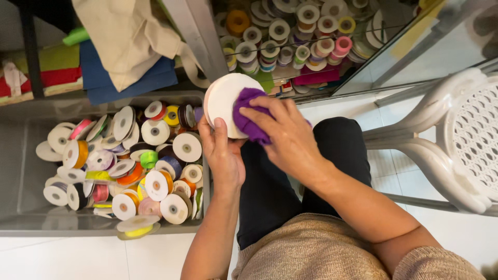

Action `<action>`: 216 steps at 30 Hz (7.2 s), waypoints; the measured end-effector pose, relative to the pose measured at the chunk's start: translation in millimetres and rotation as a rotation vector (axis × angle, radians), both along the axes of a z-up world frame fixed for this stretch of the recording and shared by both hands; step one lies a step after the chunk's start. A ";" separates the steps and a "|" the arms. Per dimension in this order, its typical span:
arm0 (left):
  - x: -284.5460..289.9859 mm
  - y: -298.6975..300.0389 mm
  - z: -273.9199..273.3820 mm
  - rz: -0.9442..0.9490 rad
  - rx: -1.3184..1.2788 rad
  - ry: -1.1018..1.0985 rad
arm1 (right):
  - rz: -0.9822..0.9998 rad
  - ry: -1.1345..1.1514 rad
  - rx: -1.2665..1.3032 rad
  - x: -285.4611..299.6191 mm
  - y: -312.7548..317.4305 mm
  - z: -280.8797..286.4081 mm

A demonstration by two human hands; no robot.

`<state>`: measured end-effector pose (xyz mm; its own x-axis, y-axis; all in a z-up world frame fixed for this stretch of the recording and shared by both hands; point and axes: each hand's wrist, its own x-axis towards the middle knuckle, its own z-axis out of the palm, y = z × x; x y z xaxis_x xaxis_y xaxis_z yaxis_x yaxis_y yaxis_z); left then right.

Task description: The person sits on the floor and cleans various ribbon spools using a purple cloth. They pick up spools from a gray bin, wipe them, and place them into a glass display cabinet.

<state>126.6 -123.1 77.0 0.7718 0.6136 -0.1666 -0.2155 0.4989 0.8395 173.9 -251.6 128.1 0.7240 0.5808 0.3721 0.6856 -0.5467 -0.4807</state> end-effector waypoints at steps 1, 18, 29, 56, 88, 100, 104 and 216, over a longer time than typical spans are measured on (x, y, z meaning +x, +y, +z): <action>0.8 -3.7 2.4 -0.010 0.002 -0.001 | -0.010 -0.001 0.002 5.2 -5.4 -0.2; 18.6 -38.5 -0.4 -0.095 0.070 0.004 | -0.106 -0.152 0.105 6.2 -22.2 -4.0; 14.1 -41.0 21.5 -0.087 0.137 -0.024 | -0.118 -0.094 0.124 28.7 -48.6 -5.7; 33.4 -65.2 11.7 -0.178 0.053 0.018 | -0.236 -0.100 0.047 38.6 -68.7 -6.8; 63.3 -90.2 9.1 -0.241 0.025 0.042 | -0.268 -0.109 0.066 60.3 -70.5 1.9; 117.2 -107.7 3.0 -0.210 -0.061 0.092 | -0.163 -0.027 0.108 85.5 -108.1 -28.1; 147.2 -121.6 -4.1 -0.315 -0.132 0.031 | -0.283 0.045 0.274 126.5 -129.5 -51.0; -78.9 160.0 -75.6 0.230 -0.207 0.213 | 0.151 0.755 0.450 -21.1 143.8 -87.1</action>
